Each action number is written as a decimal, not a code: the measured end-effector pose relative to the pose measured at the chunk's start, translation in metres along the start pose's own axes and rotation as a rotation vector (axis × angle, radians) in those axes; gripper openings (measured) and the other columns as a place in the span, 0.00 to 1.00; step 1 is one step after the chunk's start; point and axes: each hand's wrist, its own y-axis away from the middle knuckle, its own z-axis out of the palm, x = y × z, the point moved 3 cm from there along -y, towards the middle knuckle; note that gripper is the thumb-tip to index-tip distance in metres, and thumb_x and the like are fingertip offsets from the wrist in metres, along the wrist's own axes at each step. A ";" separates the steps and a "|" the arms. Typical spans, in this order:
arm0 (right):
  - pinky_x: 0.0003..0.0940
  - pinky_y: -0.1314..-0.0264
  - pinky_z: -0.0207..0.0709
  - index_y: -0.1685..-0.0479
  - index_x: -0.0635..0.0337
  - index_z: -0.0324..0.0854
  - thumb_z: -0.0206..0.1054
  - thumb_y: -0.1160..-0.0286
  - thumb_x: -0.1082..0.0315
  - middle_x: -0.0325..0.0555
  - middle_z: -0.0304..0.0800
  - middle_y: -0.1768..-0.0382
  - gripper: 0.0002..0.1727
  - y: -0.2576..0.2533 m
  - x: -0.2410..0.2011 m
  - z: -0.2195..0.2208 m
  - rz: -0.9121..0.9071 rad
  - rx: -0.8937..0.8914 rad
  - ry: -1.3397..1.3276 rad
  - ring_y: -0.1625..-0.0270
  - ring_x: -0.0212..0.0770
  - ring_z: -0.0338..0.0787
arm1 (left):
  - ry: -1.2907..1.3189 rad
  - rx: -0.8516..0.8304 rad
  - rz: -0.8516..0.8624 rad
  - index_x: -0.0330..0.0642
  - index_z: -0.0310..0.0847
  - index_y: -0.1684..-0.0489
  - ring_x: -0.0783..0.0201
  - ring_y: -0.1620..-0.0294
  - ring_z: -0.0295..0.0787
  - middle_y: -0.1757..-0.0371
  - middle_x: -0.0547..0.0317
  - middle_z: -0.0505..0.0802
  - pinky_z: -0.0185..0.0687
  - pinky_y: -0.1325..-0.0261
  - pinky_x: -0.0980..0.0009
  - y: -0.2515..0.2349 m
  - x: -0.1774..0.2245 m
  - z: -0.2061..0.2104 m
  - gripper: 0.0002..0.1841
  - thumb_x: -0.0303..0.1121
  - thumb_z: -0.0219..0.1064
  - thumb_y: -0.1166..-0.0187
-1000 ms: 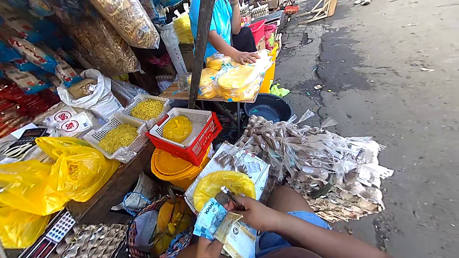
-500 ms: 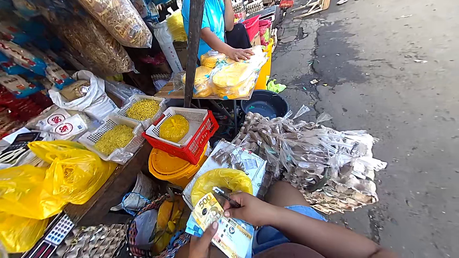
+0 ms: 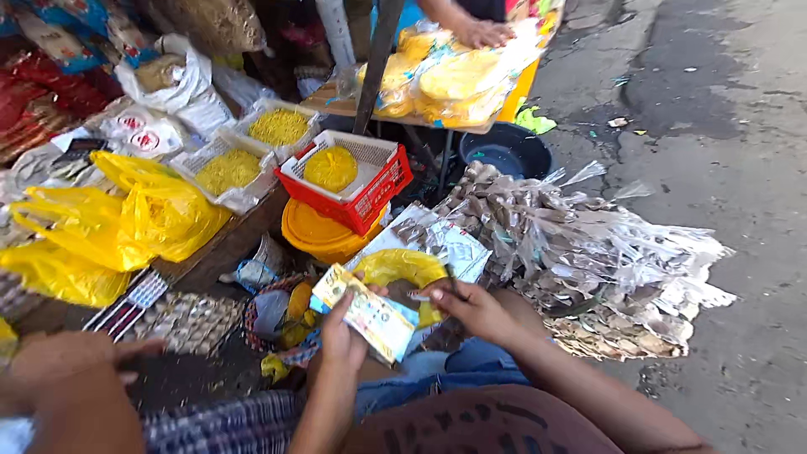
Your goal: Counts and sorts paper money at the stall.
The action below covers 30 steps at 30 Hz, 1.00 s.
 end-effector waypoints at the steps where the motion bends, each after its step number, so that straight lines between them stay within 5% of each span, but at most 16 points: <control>1: 0.23 0.55 0.84 0.43 0.64 0.86 0.54 0.10 0.63 0.33 0.90 0.63 0.17 0.001 0.003 -0.002 -0.035 0.007 -0.027 0.63 0.22 0.87 | 0.028 0.013 0.006 0.36 0.79 0.38 0.50 0.52 0.96 0.46 0.45 0.94 0.93 0.44 0.53 -0.002 0.005 -0.001 0.15 0.29 0.53 0.15; 6: 0.19 0.57 0.86 0.41 0.64 0.87 0.58 0.12 0.66 0.34 0.93 0.58 0.15 0.004 0.014 0.001 -0.066 -0.014 0.106 0.63 0.20 0.89 | 0.133 0.044 -0.057 0.34 0.76 0.39 0.50 0.54 0.96 0.50 0.42 0.93 0.93 0.46 0.55 -0.001 0.008 0.003 0.19 0.31 0.39 0.10; 8: 0.15 0.57 0.82 0.42 0.63 0.88 0.61 0.15 0.68 0.36 0.91 0.55 0.14 0.003 0.014 0.005 -0.170 0.010 0.151 0.62 0.18 0.85 | 0.179 0.045 -0.113 0.33 0.78 0.38 0.49 0.56 0.96 0.53 0.41 0.94 0.93 0.47 0.54 0.001 0.001 0.007 0.19 0.31 0.41 0.11; 11: 0.17 0.44 0.80 0.35 0.62 0.85 0.60 0.15 0.71 0.40 0.87 0.50 0.16 -0.002 0.009 0.011 -0.365 -0.020 0.194 0.49 0.21 0.84 | 0.242 -0.036 -0.194 0.33 0.78 0.37 0.48 0.55 0.96 0.54 0.40 0.94 0.92 0.45 0.53 0.007 -0.012 0.014 0.19 0.32 0.44 0.12; 14: 0.16 0.40 0.78 0.33 0.49 0.83 0.61 0.13 0.69 0.39 0.80 0.49 0.15 -0.004 0.005 0.017 -0.536 -0.036 0.227 0.45 0.22 0.81 | 0.301 -0.120 -0.228 0.32 0.79 0.37 0.49 0.55 0.95 0.54 0.40 0.93 0.92 0.45 0.54 0.012 -0.022 0.018 0.19 0.33 0.49 0.13; 19: 0.14 0.40 0.76 0.37 0.51 0.84 0.61 0.16 0.72 0.43 0.77 0.52 0.14 0.001 0.000 0.024 -0.758 -0.022 0.385 0.49 0.26 0.81 | 0.359 -0.066 -0.213 0.30 0.77 0.40 0.47 0.57 0.95 0.58 0.40 0.92 0.92 0.46 0.53 0.013 -0.021 0.020 0.21 0.38 0.45 0.12; 26: 0.18 0.36 0.79 0.42 0.56 0.88 0.61 0.16 0.75 0.48 0.86 0.52 0.13 0.007 0.006 0.039 -0.839 -0.041 0.522 0.46 0.31 0.86 | 0.257 0.012 -0.200 0.34 0.74 0.35 0.55 0.59 0.96 0.61 0.49 0.93 0.92 0.45 0.58 0.016 -0.021 0.021 0.18 0.32 0.43 0.12; 30: 0.15 0.43 0.78 0.35 0.49 0.85 0.57 0.14 0.71 0.39 0.84 0.48 0.17 0.004 0.000 0.022 -0.612 0.006 0.347 0.47 0.23 0.83 | 0.152 -0.105 -0.196 0.35 0.73 0.32 0.60 0.63 0.94 0.62 0.53 0.93 0.93 0.52 0.64 0.017 -0.019 0.015 0.19 0.27 0.52 0.21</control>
